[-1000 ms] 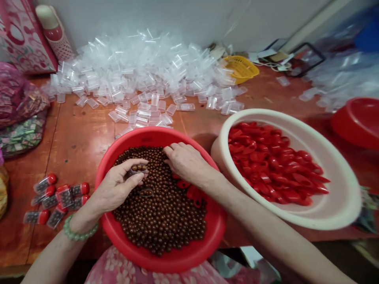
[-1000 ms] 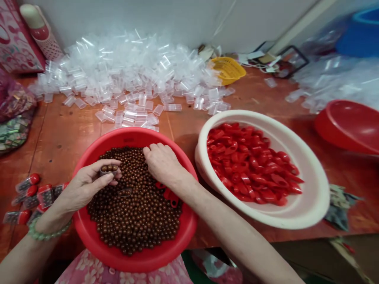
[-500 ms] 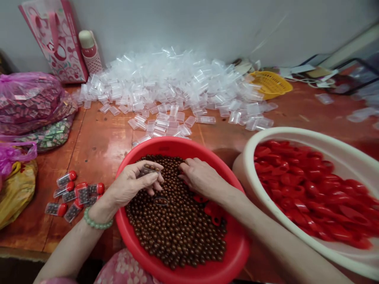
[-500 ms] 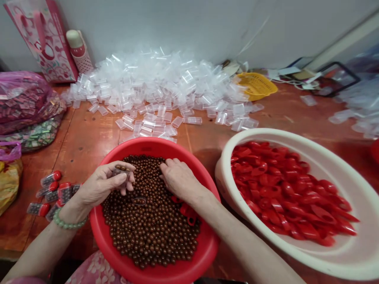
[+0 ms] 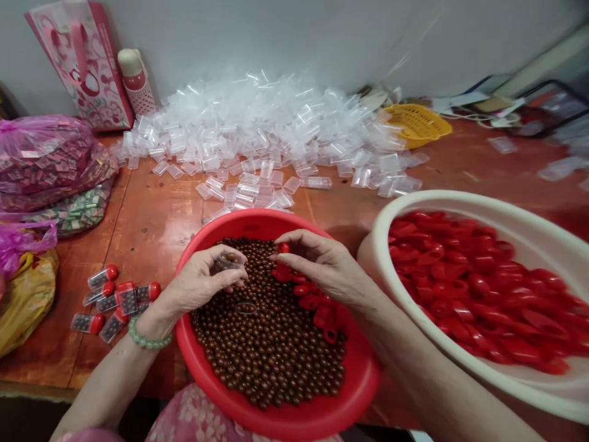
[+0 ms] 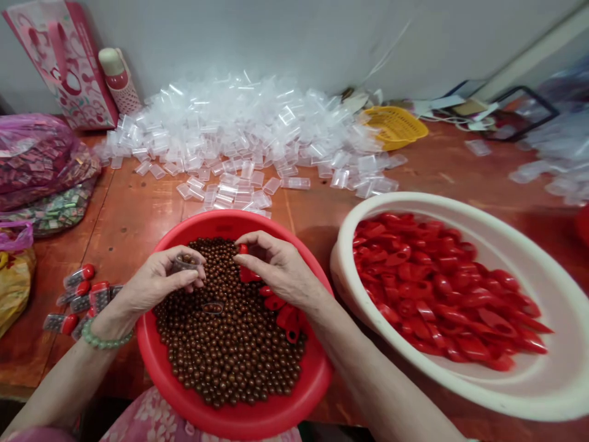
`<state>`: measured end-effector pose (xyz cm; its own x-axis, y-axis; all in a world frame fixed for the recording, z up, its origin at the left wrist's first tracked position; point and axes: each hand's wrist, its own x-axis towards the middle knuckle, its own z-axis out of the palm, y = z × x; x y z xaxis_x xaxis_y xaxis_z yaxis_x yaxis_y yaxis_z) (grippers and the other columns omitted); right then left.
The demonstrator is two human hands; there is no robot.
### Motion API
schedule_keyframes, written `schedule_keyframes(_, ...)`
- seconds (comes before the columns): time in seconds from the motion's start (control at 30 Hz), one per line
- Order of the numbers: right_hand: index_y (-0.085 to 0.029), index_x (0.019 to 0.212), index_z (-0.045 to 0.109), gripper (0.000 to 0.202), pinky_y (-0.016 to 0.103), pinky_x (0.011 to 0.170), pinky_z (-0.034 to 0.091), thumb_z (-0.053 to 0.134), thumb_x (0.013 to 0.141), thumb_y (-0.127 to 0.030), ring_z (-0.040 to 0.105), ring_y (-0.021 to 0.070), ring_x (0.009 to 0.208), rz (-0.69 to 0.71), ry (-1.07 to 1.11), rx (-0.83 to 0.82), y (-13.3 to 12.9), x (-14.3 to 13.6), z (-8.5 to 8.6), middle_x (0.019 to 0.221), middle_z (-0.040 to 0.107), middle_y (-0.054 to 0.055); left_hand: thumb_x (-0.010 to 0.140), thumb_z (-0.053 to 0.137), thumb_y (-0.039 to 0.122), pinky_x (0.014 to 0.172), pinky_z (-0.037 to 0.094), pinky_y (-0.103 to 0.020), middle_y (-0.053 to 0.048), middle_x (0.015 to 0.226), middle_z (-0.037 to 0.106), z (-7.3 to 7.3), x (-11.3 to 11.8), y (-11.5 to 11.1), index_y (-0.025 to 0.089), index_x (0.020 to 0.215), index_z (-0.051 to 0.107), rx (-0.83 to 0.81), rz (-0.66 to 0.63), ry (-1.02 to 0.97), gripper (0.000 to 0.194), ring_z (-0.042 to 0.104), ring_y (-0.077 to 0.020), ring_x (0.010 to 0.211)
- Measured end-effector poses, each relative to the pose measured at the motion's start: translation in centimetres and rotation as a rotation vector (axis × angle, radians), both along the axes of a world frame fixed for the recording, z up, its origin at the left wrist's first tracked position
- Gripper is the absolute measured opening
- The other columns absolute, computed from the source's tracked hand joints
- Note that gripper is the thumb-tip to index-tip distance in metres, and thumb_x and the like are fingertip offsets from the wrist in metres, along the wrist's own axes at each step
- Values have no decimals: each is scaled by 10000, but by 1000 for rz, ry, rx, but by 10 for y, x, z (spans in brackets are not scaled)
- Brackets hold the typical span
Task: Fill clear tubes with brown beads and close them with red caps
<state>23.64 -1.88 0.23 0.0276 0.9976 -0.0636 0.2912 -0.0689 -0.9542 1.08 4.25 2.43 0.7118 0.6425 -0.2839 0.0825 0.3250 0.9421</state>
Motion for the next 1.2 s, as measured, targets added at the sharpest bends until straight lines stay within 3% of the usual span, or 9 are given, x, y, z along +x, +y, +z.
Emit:
schedule_keyframes(0.1,-223,996,551,323,313,696,550,686,789,-431,699,179,754,-108,338,-42,2,-11,4,838,688,17,743,728,297,682,445,-239,-16,832,637,-1,5,-2,144,891,600,14,23,65,249,589,-111,755)
schedule_keyframes(0.23,-248,941,543,335,354,792,571,732,739,-438,721,177,786,-230,520,74,10,-27,6,888,679,1,713,757,313,708,466,-260,-38,953,659,-1,12,-8,149,826,568,-50,122,23,275,617,-120,771)
schedule_keyframes(0.3,-252,927,546,356,376,822,576,749,718,-457,721,177,780,-255,550,107,11,-33,6,896,680,2,706,763,326,722,476,-278,-37,911,664,-1,15,-12,151,833,558,-101,117,4,299,635,-129,757)
schedule_keyframes(0.4,-248,934,563,366,386,798,591,740,724,-490,720,185,762,-272,487,131,9,-37,6,875,688,11,685,781,315,757,477,-300,-6,767,644,-2,18,-17,158,840,549,-126,126,-9,320,653,-146,751)
schedule_keyframes(0.5,-242,981,609,297,367,774,597,708,779,-437,718,181,767,-241,309,183,2,-33,8,885,705,18,646,795,273,762,474,-302,15,759,629,-4,19,-18,169,821,528,-115,192,-37,336,648,-141,741)
schedule_keyframes(0.63,-245,1000,694,185,350,802,589,684,817,-275,703,189,857,-52,-104,366,-2,-24,11,939,732,44,652,764,235,755,458,-291,27,760,606,-7,20,-17,169,823,525,-58,237,0,302,610,-123,730)
schedule_keyframes(0.73,-241,1014,724,180,361,834,588,629,860,-240,705,200,898,125,-287,428,-3,-22,7,984,747,71,657,735,202,732,435,-270,26,764,587,-10,20,-16,156,812,536,-11,227,25,256,565,-107,717)
schedule_keyframes(1.0,-235,1140,681,277,393,914,566,509,924,-208,680,209,1040,221,-385,406,-10,-26,-5,1138,721,88,599,763,133,731,424,-253,40,732,583,-15,19,-13,140,798,559,-104,204,-39,285,549,-89,698)
schedule_keyframes(1.2,-209,1194,602,280,363,903,546,505,936,-258,674,186,998,118,-221,274,-4,-18,9,1096,705,86,672,786,326,786,487,-312,-51,864,657,-12,16,-9,124,901,583,-226,114,-72,367,648,-146,794)
